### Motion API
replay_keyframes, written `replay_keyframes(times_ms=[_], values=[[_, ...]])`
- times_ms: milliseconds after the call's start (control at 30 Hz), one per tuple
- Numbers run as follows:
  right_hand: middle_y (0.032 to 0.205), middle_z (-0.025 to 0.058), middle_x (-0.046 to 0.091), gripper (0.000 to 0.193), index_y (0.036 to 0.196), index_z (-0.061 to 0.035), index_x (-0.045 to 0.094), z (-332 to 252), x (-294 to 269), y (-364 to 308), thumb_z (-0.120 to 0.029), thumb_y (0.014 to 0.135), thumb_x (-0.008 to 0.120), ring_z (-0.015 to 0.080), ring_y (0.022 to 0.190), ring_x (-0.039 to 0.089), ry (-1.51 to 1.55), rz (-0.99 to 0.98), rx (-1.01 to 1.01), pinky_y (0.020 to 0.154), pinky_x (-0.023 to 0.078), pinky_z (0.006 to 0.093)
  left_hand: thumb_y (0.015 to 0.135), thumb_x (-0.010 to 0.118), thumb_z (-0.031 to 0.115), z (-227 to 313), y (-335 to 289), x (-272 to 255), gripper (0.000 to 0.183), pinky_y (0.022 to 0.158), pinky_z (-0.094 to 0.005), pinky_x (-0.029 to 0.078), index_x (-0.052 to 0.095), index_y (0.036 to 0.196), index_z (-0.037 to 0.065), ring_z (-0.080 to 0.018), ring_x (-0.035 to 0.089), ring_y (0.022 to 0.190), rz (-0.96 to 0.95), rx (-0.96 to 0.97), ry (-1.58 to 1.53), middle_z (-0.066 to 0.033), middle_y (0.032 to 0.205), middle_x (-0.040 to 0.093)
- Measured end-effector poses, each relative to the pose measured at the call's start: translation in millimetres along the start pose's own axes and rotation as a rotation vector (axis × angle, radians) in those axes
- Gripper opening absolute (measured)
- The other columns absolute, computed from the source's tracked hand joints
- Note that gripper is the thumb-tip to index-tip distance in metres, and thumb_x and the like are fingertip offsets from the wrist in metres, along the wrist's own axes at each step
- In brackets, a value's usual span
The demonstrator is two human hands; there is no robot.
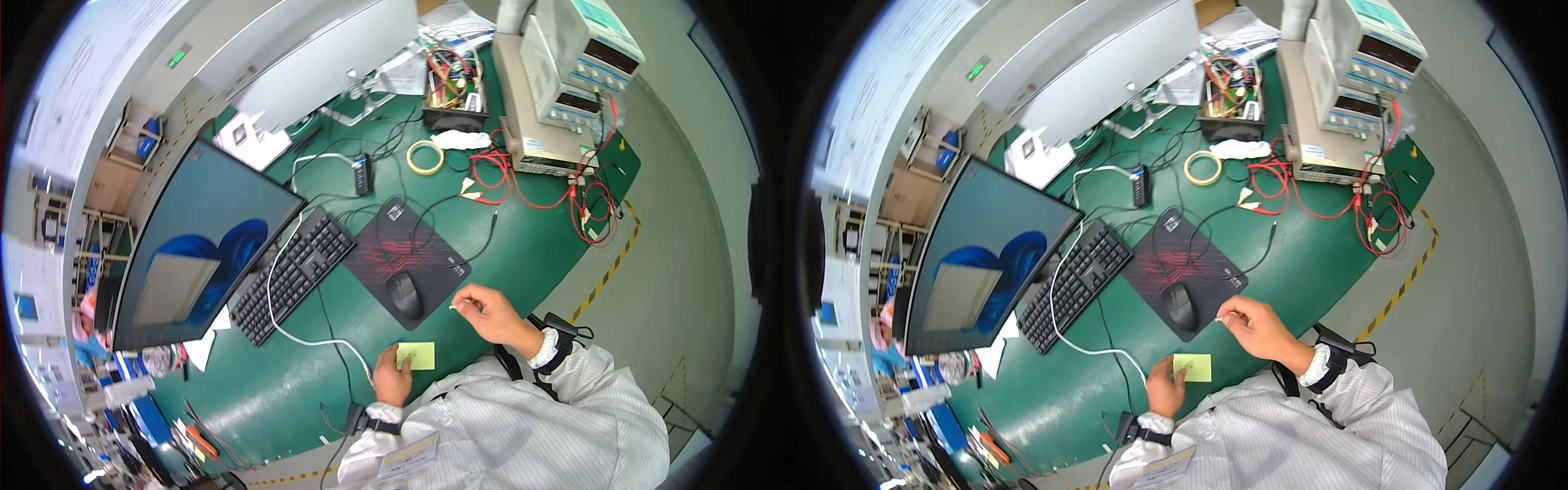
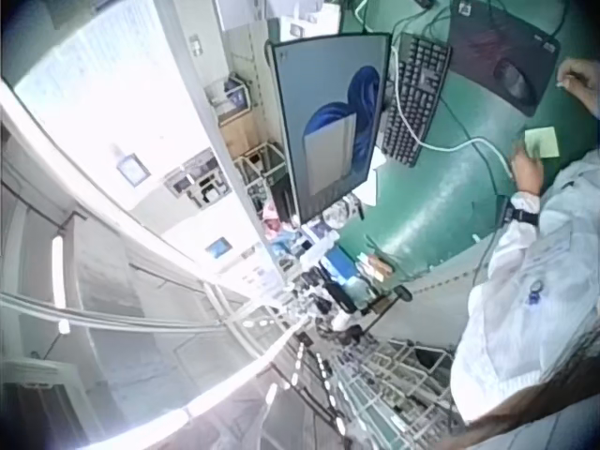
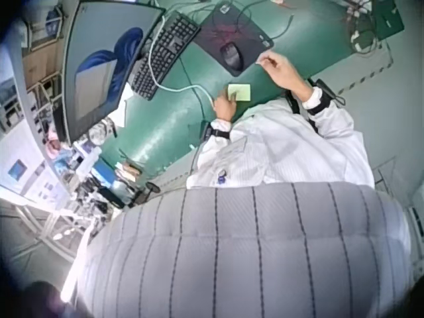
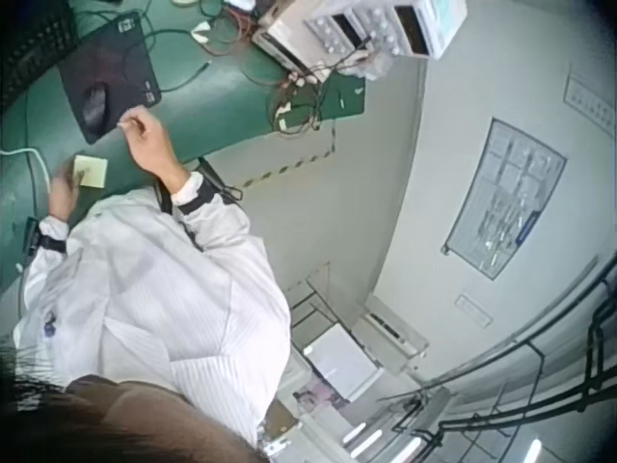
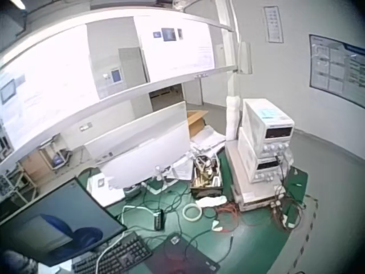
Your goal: Write on a status label, attach it to an electronic device, and test the device's voltage output using a power supply.
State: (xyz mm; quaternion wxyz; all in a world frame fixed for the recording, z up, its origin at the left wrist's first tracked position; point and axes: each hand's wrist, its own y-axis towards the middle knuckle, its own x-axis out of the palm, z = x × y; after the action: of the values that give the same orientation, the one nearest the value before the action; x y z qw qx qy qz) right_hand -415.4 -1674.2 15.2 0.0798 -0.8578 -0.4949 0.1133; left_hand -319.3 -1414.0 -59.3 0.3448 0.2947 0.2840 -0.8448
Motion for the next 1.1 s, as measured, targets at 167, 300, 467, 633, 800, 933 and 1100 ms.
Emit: replay_keyframes(times_ms=[167, 300, 467, 633, 800, 933, 1100], values=[[0.096, 0.0112, 0.064, 0.012, 0.101, -0.0022, 0.066, 8, 38, -28, -0.006, 0.094, 0.057, 0.0213, 0.077, 0.063, -0.145, -0.165, -0.147, 0.068, 0.05, 0.0318, 0.064, 0.089, 0.025, 13, -15, 23, 0.081, 0.092, -0.0457, 0.046, 0.048, 0.13, 0.0, -0.0383, 0.052, 0.109, 0.103, -0.039, 0.301, -0.0217, 0.117, 0.053], [0.095, 0.0112, 0.064, 0.02, 0.112, -0.0014, 0.061, 1, 57, -49, -0.006, 0.092, 0.06, 0.02, 0.077, 0.062, -0.113, -0.147, -0.087, 0.068, 0.049, 0.0315, 0.06, 0.092, 0.028, -4, -14, 36, 0.078, 0.088, -0.0461, 0.047, 0.05, 0.121, 0.003, -0.0372, 0.055, 0.105, 0.072, -0.175, 0.163, -0.0176, 0.113, 0.054], [0.091, 0.0081, 0.064, 0.023, 0.112, 0.0002, 0.059, 21, 70, -70, -0.006, 0.09, 0.065, 0.0135, 0.074, 0.061, -0.079, -0.069, 0.062, 0.065, 0.049, 0.0297, 0.059, 0.092, 0.028, -8, -14, 37, 0.08, 0.087, -0.0461, 0.047, 0.049, 0.122, 0.004, -0.0368, 0.054, 0.106, 0.068, -0.123, 0.201, -0.0164, 0.116, 0.053], [0.088, 0.0046, 0.066, 0.019, 0.107, -0.0001, 0.062, 52, 81, -86, -0.008, 0.09, 0.067, 0.0103, 0.075, 0.061, -0.007, 0.02, 0.111, 0.066, 0.05, 0.0268, 0.056, 0.093, 0.034, -6, -17, 28, 0.082, 0.089, -0.0454, 0.046, 0.052, 0.121, 0.005, -0.0381, 0.05, 0.108, 0.145, -0.031, 0.243, -0.0167, 0.119, 0.049], [0.085, 0.0029, 0.068, 0.01, 0.099, -0.0005, 0.065, 56, 86, -109, -0.007, 0.092, 0.065, 0.0079, 0.074, 0.061, 0.123, 0.065, 0.074, 0.066, 0.049, 0.0249, 0.059, 0.092, 0.033, -13, -17, 29, 0.08, 0.087, -0.0453, 0.047, 0.05, 0.122, 0.006, -0.0377, 0.053, 0.105, 0.086, 0.022, 0.272, -0.0172, 0.118, 0.051], [0.084, 0.0023, 0.067, 0.011, 0.101, -0.0007, 0.065, 43, 88, -121, -0.007, 0.092, 0.065, 0.0069, 0.072, 0.06, 0.059, 0.063, 0.146, 0.065, 0.048, 0.0241, 0.064, 0.089, 0.022, -24, -14, 29, 0.089, 0.082, -0.0458, 0.051, 0.037, 0.134, 0.003, -0.0391, 0.063, 0.095, -0.077, -0.062, 0.036, -0.0201, 0.109, 0.063], [0.083, 0.0018, 0.068, 0.014, 0.104, -0.0006, 0.065, 23, 97, -123, -0.008, 0.092, 0.066, 0.0061, 0.07, 0.059, 0.204, 0.072, -0.004, 0.066, 0.049, 0.0237, 0.074, 0.08, 0.003, -30, -44, 18, 0.089, 0.082, -0.0351, 0.055, 0.025, 0.144, 0.0, -0.0274, 0.069, 0.095, -0.035, -0.024, -0.471, -0.0225, 0.111, 0.067]])
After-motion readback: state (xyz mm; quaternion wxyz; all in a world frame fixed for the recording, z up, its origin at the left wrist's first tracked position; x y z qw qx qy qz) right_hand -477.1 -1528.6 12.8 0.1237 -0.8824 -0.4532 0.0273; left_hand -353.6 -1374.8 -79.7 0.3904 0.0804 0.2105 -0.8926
